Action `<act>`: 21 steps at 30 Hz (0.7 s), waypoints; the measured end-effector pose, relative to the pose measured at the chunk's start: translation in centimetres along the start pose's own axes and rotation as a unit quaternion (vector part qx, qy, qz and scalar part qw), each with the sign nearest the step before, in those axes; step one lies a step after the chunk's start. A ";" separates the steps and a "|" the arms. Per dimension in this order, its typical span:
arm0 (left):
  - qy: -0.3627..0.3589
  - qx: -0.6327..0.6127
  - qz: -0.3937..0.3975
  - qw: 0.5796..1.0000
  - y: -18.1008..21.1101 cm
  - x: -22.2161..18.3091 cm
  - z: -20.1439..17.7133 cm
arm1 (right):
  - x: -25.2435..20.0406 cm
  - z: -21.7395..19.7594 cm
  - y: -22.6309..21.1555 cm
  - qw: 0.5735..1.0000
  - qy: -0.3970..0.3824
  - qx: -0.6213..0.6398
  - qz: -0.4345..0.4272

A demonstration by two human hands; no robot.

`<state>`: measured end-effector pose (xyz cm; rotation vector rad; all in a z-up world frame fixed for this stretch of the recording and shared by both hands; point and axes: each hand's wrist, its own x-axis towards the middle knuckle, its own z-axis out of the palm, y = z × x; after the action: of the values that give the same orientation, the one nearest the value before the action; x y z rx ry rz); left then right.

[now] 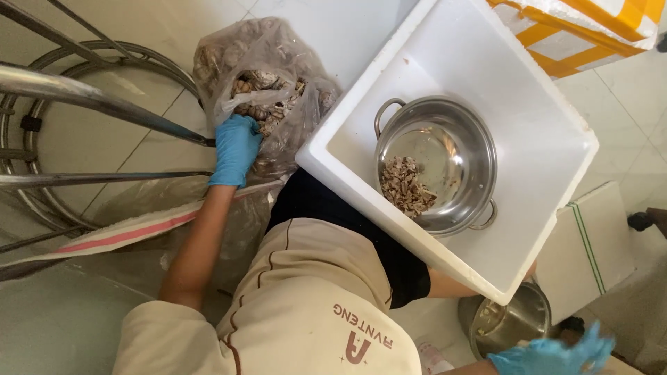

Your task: A person wearing blue gloves sits on the floor and uses a small knife to peel and clean mushrooms, placing the cleaned pieces into a metal bowl inside a styrofoam box.

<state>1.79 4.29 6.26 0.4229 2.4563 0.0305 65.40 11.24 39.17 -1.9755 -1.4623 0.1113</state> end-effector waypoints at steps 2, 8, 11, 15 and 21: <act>0.056 -0.114 0.072 0.989 -1.5 0.0 0.2 | -2.7 2.6 -9.7 0.987 -0.077 0.021 -0.143; 0.292 -0.025 0.333 0.896 -5.6 3.0 4.0 | -5.9 5.5 -15.6 0.838 -0.284 -0.222 -0.409; 0.269 -0.055 0.338 0.900 -5.6 2.7 3.7 | -4.8 9.5 -11.7 0.760 -0.379 -0.301 -0.434; 0.201 -0.055 0.297 0.932 -5.2 2.7 2.9 | -5.0 6.9 -13.1 0.730 -0.419 -0.316 -0.439; 0.184 -0.072 0.305 0.932 -4.9 3.0 2.5 | -7.2 4.4 -12.9 0.665 -0.527 -0.465 -0.252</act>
<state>-0.32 0.36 1.87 1.1870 2.5500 0.5954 50.26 8.89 40.64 -2.1731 -3.3331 0.3640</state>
